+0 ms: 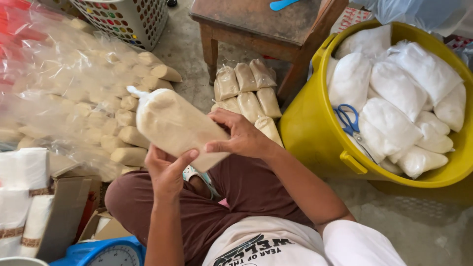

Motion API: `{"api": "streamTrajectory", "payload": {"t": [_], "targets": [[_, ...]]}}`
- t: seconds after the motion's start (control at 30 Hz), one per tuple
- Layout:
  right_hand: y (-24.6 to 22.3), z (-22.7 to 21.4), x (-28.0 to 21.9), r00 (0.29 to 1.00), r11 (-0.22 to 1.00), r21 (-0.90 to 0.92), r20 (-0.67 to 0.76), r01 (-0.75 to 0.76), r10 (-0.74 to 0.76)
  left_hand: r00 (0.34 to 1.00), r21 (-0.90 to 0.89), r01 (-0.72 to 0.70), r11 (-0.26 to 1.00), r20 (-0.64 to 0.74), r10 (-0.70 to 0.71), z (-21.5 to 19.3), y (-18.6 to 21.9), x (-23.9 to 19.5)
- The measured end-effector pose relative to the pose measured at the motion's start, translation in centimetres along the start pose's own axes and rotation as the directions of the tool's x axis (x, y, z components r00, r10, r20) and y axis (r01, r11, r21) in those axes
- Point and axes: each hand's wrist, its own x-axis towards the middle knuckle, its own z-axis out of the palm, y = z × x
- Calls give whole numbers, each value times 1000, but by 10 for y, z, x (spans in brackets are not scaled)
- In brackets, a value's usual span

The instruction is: Manually tying and organizing small plastic bags filled with a white powdered food product.

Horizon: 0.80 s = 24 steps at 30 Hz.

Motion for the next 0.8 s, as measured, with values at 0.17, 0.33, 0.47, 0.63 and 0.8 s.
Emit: {"api": "streamTrajectory", "payload": {"t": [0.17, 0.33, 0.47, 0.63, 0.8], "targets": [[-17, -17, -2, 965, 898, -354, 99, 262, -243, 997, 88, -83, 993, 11, 82, 23, 10, 2], [-11, -52, -11, 972, 930, -291, 6, 225, -233, 986, 203, -10, 979, 164, -24, 39, 6, 34], [0, -85, 4, 991, 938, -326, -33, 114, -132, 986, 376, 10, 927, 150, -72, 73, -4, 72], [22, -106, 53, 1000, 998, -65, 4, -3, 3, 979, 270, 71, 960, 163, -119, 66, -34, 126], [86, -103, 94, 988, 977, -171, -103, -131, 115, 957, 299, 179, 937, 166, -236, 18, -15, 153]]}}
